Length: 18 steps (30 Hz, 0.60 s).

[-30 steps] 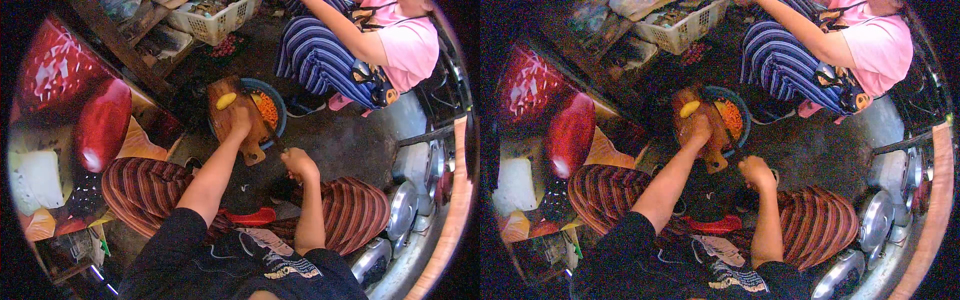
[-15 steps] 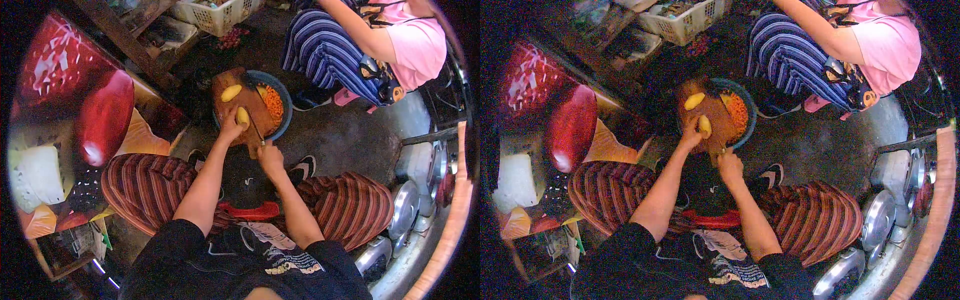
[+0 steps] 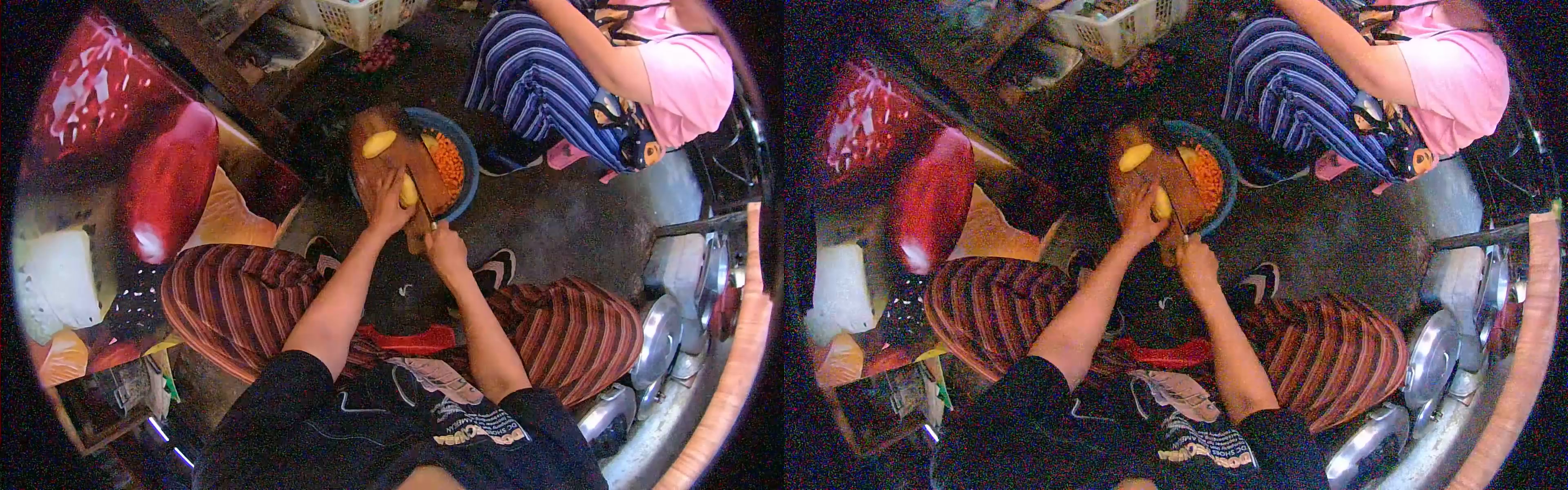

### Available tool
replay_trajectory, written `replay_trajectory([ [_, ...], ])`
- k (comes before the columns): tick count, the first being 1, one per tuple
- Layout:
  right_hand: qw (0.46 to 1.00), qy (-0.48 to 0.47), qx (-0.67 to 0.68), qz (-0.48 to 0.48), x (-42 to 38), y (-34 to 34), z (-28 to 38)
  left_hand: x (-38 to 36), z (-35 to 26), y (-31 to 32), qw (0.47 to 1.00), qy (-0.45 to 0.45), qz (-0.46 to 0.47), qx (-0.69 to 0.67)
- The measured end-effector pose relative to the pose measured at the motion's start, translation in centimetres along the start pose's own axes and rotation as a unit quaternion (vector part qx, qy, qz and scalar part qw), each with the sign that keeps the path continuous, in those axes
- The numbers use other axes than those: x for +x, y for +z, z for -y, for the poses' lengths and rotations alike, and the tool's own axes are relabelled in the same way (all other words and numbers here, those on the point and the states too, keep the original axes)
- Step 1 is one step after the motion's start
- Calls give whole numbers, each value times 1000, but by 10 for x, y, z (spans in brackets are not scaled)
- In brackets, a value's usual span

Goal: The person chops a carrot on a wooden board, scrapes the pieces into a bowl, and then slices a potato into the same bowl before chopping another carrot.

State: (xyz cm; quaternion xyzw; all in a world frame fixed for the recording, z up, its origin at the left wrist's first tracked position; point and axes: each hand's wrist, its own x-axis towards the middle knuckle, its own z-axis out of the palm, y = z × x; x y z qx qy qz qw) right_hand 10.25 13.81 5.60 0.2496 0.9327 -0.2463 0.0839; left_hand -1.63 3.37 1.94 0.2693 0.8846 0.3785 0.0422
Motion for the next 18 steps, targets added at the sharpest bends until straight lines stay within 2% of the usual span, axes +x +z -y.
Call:
replay_trajectory([
  [2,1000,-1,5,-7,0,2,0,1,1,-1,1000,5,-6,-15],
  [4,1000,-1,10,-14,0,3,1,0,9,4,998,46,-22,-34],
  [8,999,-14,30,-33,-4,2,5,-2,13,5,997,45,-12,-66],
  [10,998,-12,33,-44,-4,0,7,-2,13,6,992,102,-50,-55],
  [13,999,15,21,-40,-4,-4,11,-9,16,9,994,83,-2,-75],
  [15,998,-15,49,-32,-10,-10,12,-12,17,9,993,86,-5,-76],
  [18,999,0,48,-21,-16,-19,20,-12,15,8,993,90,-9,-78],
])
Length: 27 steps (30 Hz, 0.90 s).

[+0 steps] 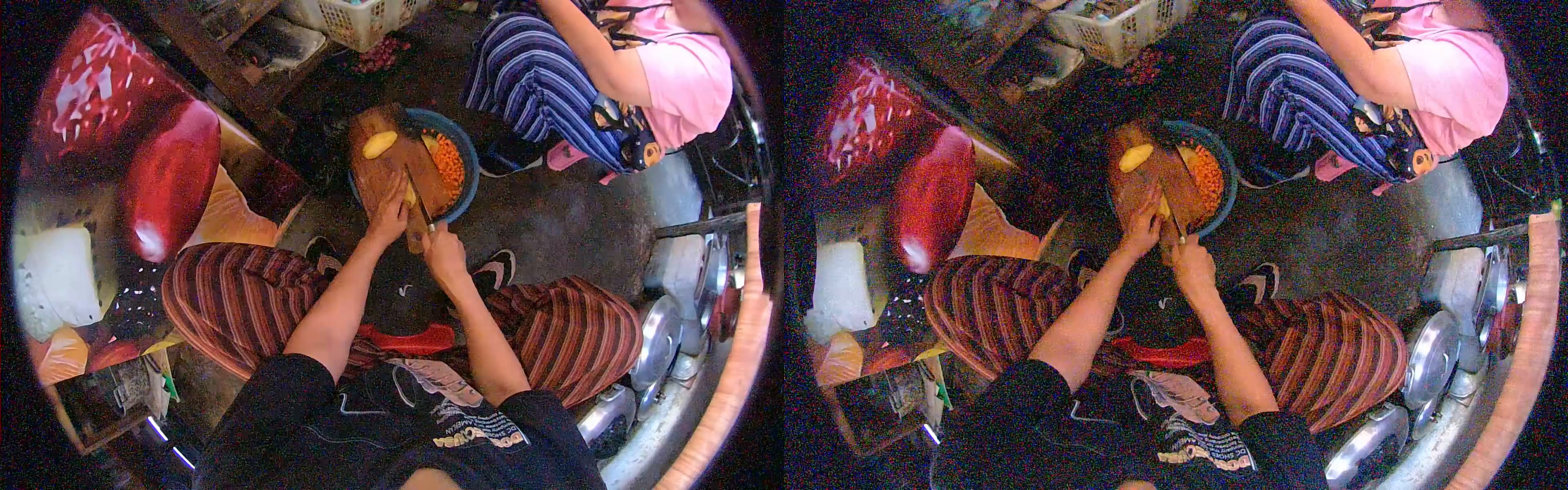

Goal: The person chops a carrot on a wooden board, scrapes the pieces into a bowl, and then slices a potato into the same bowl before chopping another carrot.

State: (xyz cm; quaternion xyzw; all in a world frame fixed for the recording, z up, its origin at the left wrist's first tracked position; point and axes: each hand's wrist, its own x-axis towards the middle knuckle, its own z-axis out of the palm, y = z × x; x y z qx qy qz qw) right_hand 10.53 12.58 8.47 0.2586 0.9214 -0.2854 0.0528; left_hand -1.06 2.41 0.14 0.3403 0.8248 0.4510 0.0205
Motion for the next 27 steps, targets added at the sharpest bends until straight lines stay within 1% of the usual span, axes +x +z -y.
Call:
replay_trajectory([
  [4,1000,2,-11,6,-4,-5,3,0,-1,1,1000,-9,-3,-23],
  [5,1000,4,-17,22,-4,-6,3,1,-2,2,1000,-8,-4,-24],
  [6,999,6,-23,39,-5,-7,3,1,-2,3,1000,-8,-21,-18],
  [8,999,9,-18,28,-5,-4,4,1,-1,4,999,-9,-39,-12],
  [10,1000,14,-14,19,-4,0,3,-2,-2,4,997,-22,-24,75],
  [14,999,21,-26,39,4,5,2,-2,5,10,997,-21,-27,76],
  [16,998,23,-27,45,5,11,0,-3,6,13,998,-29,-47,39],
  [17,999,10,-20,48,6,16,-1,-4,7,15,998,-30,-46,38],
  [19,999,-4,-14,50,9,30,-6,-4,9,18,996,-48,-71,-14],
  [21,1000,-20,-7,10,8,42,-9,-3,10,17,997,-36,-74,-4],
  [22,1000,-20,-7,10,8,46,-10,-4,10,16,997,-23,-76,6],
  [24,997,-55,-58,-21,5,51,-11,-5,11,16,996,-19,-83,-5],
  [26,998,-36,-40,-35,4,50,-11,-5,13,19,995,-9,-93,-19],
  [27,999,-18,-21,-44,2,45,-7,-8,8,17,995,-30,-93,-26],
])
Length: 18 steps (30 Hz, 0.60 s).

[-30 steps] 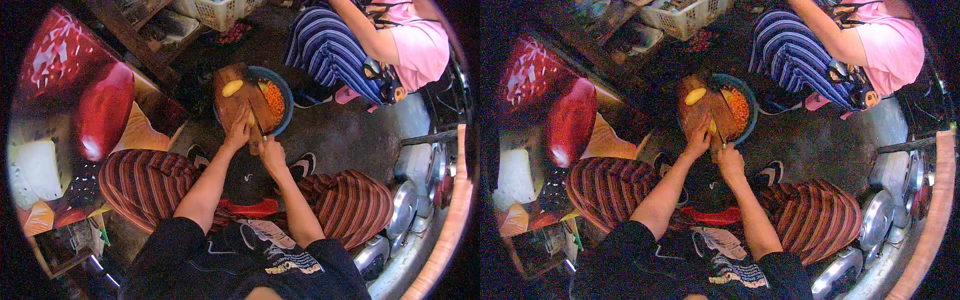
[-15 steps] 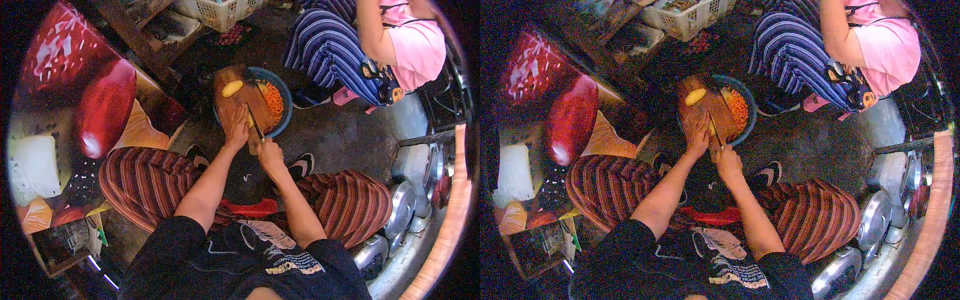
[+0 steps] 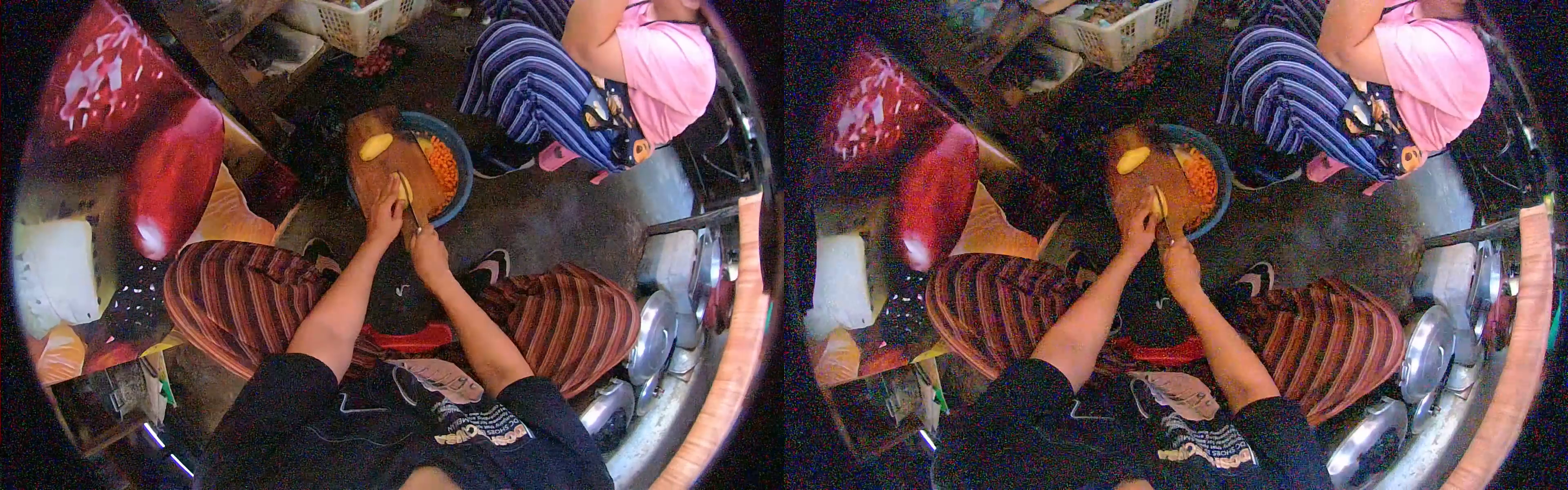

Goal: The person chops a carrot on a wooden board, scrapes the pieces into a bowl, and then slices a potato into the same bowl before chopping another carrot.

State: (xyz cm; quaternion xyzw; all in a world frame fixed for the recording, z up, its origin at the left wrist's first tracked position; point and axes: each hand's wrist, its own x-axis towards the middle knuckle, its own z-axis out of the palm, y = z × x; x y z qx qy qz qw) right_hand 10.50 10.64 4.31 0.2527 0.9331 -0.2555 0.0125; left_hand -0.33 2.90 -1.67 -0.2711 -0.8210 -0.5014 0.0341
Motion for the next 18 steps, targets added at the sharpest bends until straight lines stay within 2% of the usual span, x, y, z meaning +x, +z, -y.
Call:
replay_trajectory([
  [3,997,-9,69,27,-3,-23,5,3,-5,-6,1000,-11,-4,-3],
  [8,999,5,38,24,-7,-35,8,-2,-10,-10,999,-36,7,22],
  [11,999,8,26,24,-6,-36,9,0,-15,-13,999,-11,0,52],
  [16,999,6,39,32,-10,-51,24,-1,-8,-8,999,-30,-22,-34],
  [18,997,15,15,68,-3,-51,24,0,-5,-7,999,-31,-15,-25],
])
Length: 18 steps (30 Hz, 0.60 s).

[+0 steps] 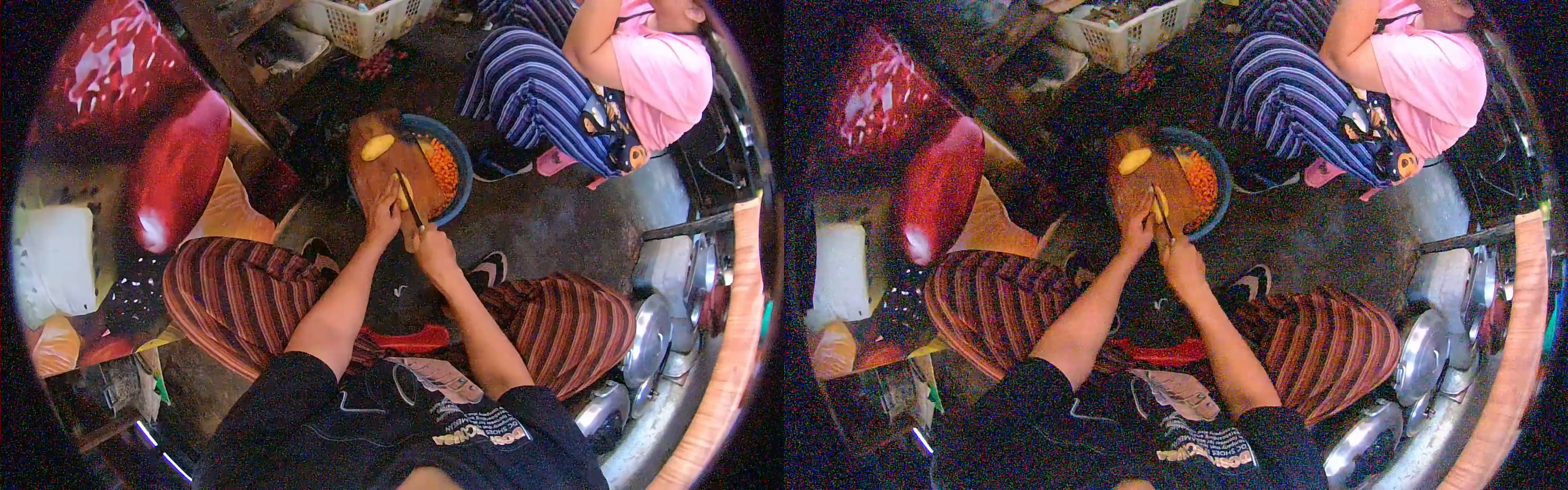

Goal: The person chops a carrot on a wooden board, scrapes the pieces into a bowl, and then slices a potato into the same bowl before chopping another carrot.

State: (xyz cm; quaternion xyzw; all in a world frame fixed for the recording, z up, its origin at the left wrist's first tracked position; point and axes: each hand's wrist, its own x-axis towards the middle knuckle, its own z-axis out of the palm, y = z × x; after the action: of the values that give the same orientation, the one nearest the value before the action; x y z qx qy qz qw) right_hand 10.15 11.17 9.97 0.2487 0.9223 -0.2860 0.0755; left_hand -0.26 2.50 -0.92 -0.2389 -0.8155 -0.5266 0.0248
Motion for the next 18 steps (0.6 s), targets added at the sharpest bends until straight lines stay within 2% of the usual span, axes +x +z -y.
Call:
replay_trajectory([
  [3,998,-31,-9,58,10,-11,5,1,5,1,1000,-3,5,6],
  [5,998,-18,11,63,8,-13,13,-3,8,2,1000,-10,3,3],
  [7,997,-8,30,67,10,-2,11,-4,10,4,995,-92,31,-9],
  [8,997,-23,65,21,12,17,0,-3,11,4,995,-93,30,-8],
  [9,994,-36,100,-27,14,33,-10,-1,11,6,999,-39,-7,-1],
  [10,994,-35,100,-27,17,46,-18,-1,11,7,999,15,-41,5],
  [12,998,0,36,-51,17,57,-18,-1,16,8,1000,-2,-22,-2],
  [13,998,3,38,-54,8,56,-16,-4,18,8,1000,-20,0,-9],
  [15,985,-42,105,-130,8,42,-3,3,17,10,1000,11,-18,-22],
  [16,985,-46,106,-131,6,35,2,0,19,8,999,27,-31,-33],
  [18,998,12,50,-40,2,25,2,-3,17,8,999,6,-26,-30],
])
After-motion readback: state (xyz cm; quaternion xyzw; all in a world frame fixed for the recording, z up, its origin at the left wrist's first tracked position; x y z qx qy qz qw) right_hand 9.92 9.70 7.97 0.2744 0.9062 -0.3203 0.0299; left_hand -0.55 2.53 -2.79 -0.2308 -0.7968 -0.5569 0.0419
